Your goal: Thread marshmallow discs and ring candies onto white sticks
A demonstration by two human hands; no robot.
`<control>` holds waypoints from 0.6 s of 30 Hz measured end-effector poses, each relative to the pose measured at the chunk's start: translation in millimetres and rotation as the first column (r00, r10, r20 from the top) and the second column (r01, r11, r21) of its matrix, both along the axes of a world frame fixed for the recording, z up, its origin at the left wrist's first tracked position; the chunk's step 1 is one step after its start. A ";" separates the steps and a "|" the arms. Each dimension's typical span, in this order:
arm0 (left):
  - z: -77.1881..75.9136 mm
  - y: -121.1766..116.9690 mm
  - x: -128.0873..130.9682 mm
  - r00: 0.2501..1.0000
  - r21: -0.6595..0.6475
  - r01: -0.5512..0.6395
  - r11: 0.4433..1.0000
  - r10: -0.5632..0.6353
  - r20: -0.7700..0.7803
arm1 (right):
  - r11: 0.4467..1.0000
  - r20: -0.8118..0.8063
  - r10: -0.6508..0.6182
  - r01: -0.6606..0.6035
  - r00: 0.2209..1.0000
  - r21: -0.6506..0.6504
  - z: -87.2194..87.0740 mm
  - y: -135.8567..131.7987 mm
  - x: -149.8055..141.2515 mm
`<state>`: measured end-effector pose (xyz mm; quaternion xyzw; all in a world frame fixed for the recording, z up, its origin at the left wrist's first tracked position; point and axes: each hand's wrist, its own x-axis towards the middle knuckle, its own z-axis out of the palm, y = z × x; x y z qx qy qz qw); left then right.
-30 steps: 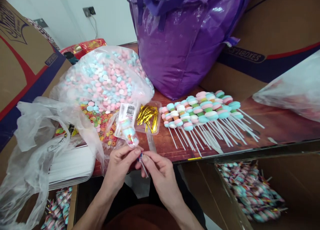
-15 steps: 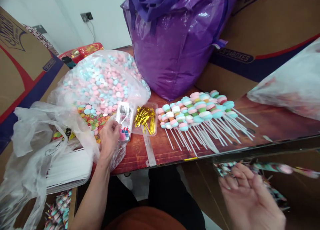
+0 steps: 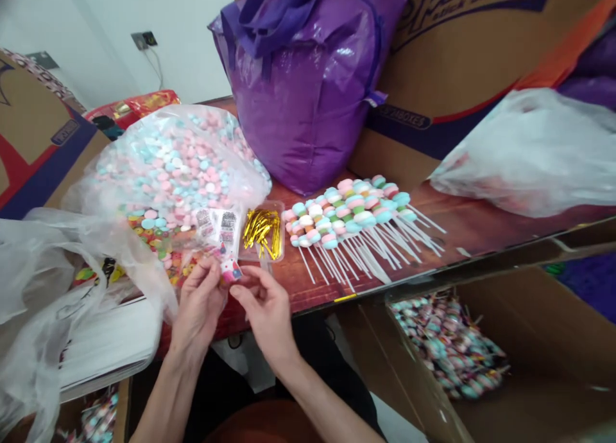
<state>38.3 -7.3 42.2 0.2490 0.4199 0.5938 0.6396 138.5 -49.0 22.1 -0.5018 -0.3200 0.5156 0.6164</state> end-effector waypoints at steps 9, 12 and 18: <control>-16.0 -7.5 12.7 1.000 -0.157 0.018 0.987 -0.018 -0.001 | 0.997 0.223 0.057 -0.067 0.973 0.040 -0.2 4.3 20.1; -16.0 -10.0 24.3 0.999 -0.222 0.010 0.975 0.002 0.054 | 0.999 0.291 0.035 -0.043 0.956 0.023 -0.4 -2.2 25.6; -15.6 -23.1 34.0 0.997 -0.289 0.029 0.957 -0.006 0.081 | 0.998 0.446 -0.007 -0.022 0.895 0.059 -8.1 -4.9 37.5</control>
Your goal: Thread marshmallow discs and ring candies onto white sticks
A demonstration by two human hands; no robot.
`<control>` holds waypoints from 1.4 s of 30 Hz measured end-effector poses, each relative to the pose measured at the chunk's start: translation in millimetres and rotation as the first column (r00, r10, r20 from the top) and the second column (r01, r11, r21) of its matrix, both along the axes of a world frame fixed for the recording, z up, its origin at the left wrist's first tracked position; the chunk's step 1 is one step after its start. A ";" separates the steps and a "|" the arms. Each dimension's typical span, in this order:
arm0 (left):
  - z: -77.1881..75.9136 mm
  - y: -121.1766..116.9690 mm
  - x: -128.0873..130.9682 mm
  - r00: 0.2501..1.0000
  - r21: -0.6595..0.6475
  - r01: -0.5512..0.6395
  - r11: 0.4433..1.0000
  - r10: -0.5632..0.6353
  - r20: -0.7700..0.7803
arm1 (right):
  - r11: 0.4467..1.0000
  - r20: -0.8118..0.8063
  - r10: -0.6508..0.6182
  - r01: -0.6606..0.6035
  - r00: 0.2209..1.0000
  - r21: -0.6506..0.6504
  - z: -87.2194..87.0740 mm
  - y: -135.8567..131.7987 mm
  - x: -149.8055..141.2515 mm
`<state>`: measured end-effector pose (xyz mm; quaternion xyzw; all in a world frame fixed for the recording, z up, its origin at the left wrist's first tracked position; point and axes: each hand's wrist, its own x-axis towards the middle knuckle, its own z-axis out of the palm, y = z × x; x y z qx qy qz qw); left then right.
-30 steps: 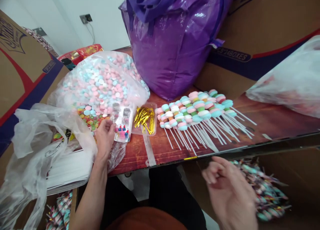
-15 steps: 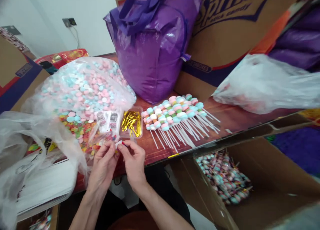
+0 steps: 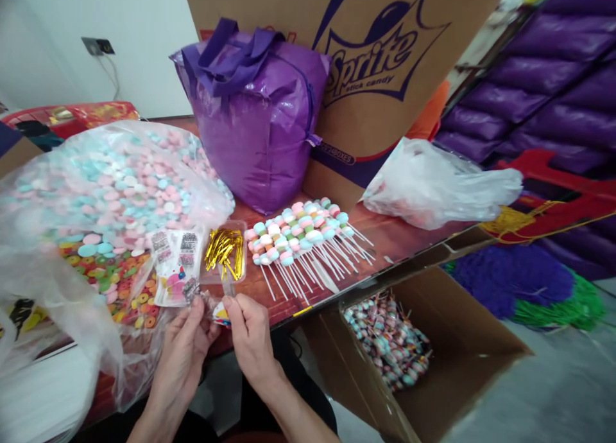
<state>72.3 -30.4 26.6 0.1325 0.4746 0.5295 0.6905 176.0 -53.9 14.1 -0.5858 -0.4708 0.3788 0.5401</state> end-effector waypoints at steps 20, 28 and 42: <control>-1.2 0.8 -7.7 0.998 0.101 0.022 0.995 -0.017 -0.057 | 0.993 0.303 0.090 -0.107 0.949 0.040 9.9 -5.9 35.9; 8.6 15.7 -1.7 0.988 0.049 -0.122 0.991 0.117 0.097 | 0.917 0.566 -0.400 0.304 0.721 0.260 11.1 2.3 75.0; 7.6 35.9 -7.9 0.952 -0.053 -0.289 0.956 0.293 0.091 | 0.903 0.502 -0.383 0.200 0.775 0.381 20.8 -19.1 74.8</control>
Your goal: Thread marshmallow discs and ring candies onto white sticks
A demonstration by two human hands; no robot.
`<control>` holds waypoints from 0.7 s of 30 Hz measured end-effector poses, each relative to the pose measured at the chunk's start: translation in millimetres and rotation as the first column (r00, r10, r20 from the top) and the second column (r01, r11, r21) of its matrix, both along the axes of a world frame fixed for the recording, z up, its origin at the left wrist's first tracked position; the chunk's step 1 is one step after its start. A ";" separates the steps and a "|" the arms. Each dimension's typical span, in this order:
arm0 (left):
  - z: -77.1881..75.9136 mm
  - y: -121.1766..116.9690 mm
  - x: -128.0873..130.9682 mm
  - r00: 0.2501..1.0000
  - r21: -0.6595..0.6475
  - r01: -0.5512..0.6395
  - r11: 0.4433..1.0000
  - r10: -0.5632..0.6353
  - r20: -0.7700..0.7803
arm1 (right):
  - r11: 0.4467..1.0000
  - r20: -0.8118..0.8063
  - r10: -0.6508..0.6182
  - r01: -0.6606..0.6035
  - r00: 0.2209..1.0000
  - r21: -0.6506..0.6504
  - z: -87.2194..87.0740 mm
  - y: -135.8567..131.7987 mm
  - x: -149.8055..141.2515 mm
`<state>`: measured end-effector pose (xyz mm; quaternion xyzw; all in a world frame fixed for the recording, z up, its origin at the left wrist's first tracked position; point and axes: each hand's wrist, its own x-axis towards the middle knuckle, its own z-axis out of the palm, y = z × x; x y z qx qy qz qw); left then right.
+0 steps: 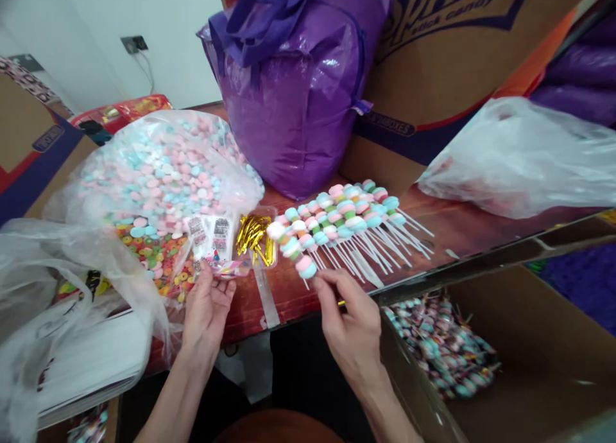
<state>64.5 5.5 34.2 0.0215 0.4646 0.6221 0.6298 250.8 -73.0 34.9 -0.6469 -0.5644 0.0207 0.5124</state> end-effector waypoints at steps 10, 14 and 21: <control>-10.2 2.7 0.3 0.998 0.054 -0.037 0.998 0.039 -0.044 | 0.953 0.099 0.298 -0.303 0.949 0.032 3.7 -29.2 -19.3; -13.3 2.6 -3.6 0.993 0.126 -0.002 0.992 0.017 -0.117 | 0.943 0.211 0.328 -0.331 0.921 -0.021 5.4 -30.6 -11.5; -27.2 1.0 -13.5 0.917 0.300 0.125 0.946 0.005 -0.398 | 0.901 0.086 0.432 -0.426 0.898 -0.080 9.6 -26.7 -5.1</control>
